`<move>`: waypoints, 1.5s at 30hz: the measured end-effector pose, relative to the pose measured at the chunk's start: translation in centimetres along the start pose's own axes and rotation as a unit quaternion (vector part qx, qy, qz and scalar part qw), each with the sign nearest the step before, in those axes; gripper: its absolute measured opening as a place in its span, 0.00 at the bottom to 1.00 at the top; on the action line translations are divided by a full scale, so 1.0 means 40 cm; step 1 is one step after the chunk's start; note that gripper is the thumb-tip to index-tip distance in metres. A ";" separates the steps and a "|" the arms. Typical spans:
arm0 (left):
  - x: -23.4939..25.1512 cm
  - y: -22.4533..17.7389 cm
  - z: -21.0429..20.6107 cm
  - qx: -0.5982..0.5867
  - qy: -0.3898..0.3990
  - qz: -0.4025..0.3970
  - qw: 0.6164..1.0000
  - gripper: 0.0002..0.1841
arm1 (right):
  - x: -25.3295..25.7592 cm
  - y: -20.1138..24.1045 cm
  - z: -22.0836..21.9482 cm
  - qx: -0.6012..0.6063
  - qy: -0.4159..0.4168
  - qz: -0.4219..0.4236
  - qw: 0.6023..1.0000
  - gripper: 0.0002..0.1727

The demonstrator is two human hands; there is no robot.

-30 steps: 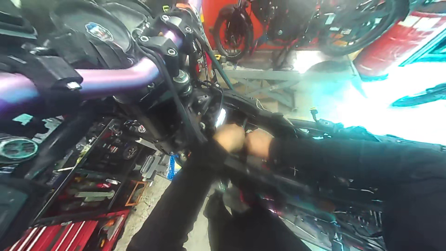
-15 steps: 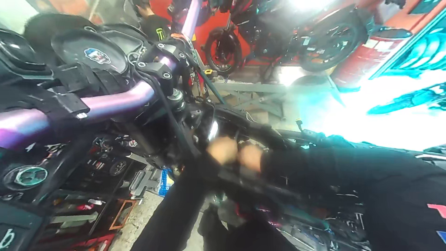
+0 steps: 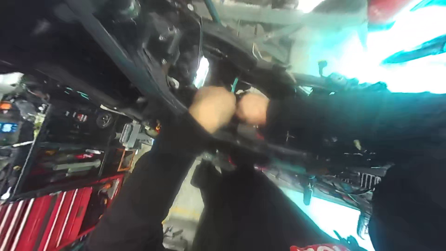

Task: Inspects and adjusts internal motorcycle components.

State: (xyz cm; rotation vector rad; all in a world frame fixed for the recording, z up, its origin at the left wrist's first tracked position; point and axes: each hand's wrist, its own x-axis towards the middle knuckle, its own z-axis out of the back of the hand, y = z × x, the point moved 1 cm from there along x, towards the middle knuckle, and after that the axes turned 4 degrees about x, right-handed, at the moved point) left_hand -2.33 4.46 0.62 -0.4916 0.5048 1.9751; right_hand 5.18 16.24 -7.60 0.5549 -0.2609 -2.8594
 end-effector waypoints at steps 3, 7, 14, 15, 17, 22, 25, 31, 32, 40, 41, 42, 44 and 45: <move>0.000 -0.005 -0.009 0.022 -0.010 -0.010 1.000 0.09 | 0.006 -0.045 0.008 -0.041 0.009 0.055 0.998 0.16; 0.012 0.007 -0.004 0.001 0.004 -0.011 1.000 0.11 | 0.037 -0.071 0.025 -0.044 0.003 0.094 0.995 0.24; 0.025 0.017 0.014 -0.019 0.022 -0.002 1.000 0.12 | 0.066 -0.093 0.064 -0.019 0.052 0.088 0.995 0.10; 0.028 0.019 0.015 -0.024 0.026 -0.002 0.999 0.12 | 0.069 -0.091 0.067 -0.016 0.065 0.089 0.994 0.09; 0.034 0.022 0.015 -0.027 0.028 -0.007 0.999 0.11 | 0.088 -0.110 0.047 -0.014 0.067 0.104 0.992 0.07; 0.036 0.025 0.014 -0.033 0.027 -0.011 0.999 0.10 | 0.145 -0.185 -0.026 0.053 -0.040 0.184 0.981 0.15; 0.032 0.022 0.015 -0.038 0.021 -0.007 0.999 0.10 | 0.108 -0.128 0.065 0.117 0.028 0.131 0.984 0.11; 0.034 0.022 0.008 -0.064 0.037 -0.002 0.997 0.12 | 0.161 -0.148 -0.037 0.119 -0.043 0.146 0.981 0.15; 0.034 0.021 0.011 -0.061 0.045 -0.005 0.997 0.13 | 0.152 -0.136 -0.019 0.117 -0.023 0.127 0.985 0.16; 0.025 0.014 0.024 -0.040 0.080 0.001 0.996 0.16 | 0.118 -0.108 0.025 0.130 0.038 0.089 0.987 0.17; 0.024 0.013 0.024 -0.045 0.082 0.006 0.996 0.16 | 0.120 -0.106 0.024 0.122 0.044 0.086 0.988 0.16; 0.024 0.013 0.022 -0.046 0.080 0.006 0.996 0.16 | 0.123 -0.110 0.017 0.115 0.036 0.093 0.988 0.16; 0.025 0.016 0.012 -0.056 0.056 0.005 0.997 0.15 | 0.121 -0.107 0.023 0.104 0.042 0.100 0.989 0.16; 0.025 0.016 0.013 -0.058 0.056 0.006 0.997 0.15 | 0.118 -0.102 0.031 0.099 0.052 0.099 0.989 0.16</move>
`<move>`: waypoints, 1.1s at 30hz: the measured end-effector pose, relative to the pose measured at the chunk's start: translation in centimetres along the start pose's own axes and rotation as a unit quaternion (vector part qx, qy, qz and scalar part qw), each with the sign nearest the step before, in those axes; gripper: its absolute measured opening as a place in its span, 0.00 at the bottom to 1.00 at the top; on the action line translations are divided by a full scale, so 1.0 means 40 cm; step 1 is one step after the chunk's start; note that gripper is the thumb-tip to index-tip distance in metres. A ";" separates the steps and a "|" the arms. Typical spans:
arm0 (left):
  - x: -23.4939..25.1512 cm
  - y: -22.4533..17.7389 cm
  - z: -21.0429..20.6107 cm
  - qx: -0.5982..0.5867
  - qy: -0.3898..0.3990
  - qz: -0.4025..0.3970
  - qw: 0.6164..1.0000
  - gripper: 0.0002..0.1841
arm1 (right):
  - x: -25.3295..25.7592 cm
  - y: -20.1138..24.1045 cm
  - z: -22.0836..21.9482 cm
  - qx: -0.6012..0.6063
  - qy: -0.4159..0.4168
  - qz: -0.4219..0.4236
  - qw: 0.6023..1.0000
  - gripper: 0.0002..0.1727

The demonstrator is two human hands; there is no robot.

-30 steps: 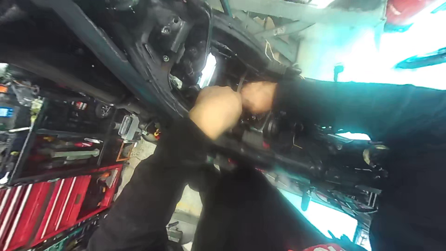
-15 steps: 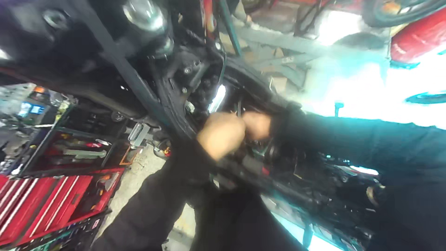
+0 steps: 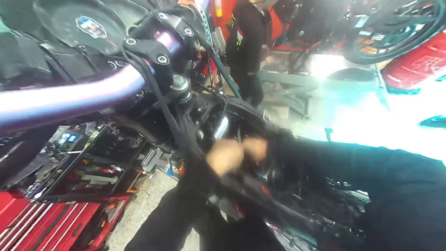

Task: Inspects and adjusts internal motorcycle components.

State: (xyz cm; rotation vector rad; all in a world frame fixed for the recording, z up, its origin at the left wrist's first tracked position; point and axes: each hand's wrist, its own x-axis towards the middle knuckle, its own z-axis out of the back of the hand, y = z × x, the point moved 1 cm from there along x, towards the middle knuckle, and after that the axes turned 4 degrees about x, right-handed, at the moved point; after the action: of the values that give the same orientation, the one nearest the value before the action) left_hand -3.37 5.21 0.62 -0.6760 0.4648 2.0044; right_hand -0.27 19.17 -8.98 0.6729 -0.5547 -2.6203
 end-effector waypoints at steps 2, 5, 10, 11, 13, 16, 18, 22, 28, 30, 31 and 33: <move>-0.002 -0.003 0.006 0.003 0.015 0.003 1.000 0.17 | -0.005 0.011 0.009 -0.008 0.011 0.001 1.000 0.14; 0.004 0.000 -0.002 -0.004 0.002 0.004 1.000 0.15 | -0.001 0.006 -0.001 -0.026 0.001 0.008 1.000 0.13; 0.009 0.000 -0.007 0.000 -0.005 0.008 1.000 0.14 | 0.002 0.006 -0.008 -0.036 -0.008 0.015 0.999 0.13; 0.010 0.000 -0.008 0.002 -0.005 0.008 1.000 0.14 | 0.005 0.003 -0.013 -0.037 -0.014 0.015 0.999 0.13; 0.012 0.001 -0.009 0.003 -0.008 0.009 1.000 0.14 | 0.005 -0.002 -0.022 -0.030 -0.027 0.024 0.999 0.12; 0.015 0.001 -0.007 0.005 0.000 0.010 1.000 0.14 | -0.002 0.002 -0.026 -0.020 -0.034 0.017 0.999 0.12; 0.015 0.000 -0.006 0.001 0.002 0.011 1.000 0.15 | 0.002 -0.001 -0.027 -0.022 -0.036 0.018 0.999 0.14; 0.011 0.003 -0.013 -0.003 -0.016 0.004 1.000 0.14 | -0.012 0.030 -0.010 0.002 -0.024 -0.023 0.999 0.18; 0.013 0.003 -0.015 0.002 -0.017 -0.001 1.000 0.13 | -0.016 0.039 -0.035 0.002 -0.028 -0.046 0.999 0.12; 0.014 0.001 -0.013 0.003 -0.012 0.002 1.000 0.14 | -0.022 0.055 -0.036 -0.013 -0.023 -0.053 0.998 0.12; 0.014 0.001 -0.014 0.003 -0.013 0.003 1.000 0.14 | -0.024 0.063 -0.036 -0.017 -0.021 -0.062 0.998 0.12; 0.014 0.001 -0.016 0.005 -0.015 0.002 1.000 0.14 | -0.026 0.071 -0.038 -0.020 -0.023 -0.072 0.997 0.11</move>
State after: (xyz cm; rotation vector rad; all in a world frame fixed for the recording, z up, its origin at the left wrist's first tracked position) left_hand -3.48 5.20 -0.21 -0.6394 0.4585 2.0125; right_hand 2.12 16.78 -8.52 0.6657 -0.4817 -2.7797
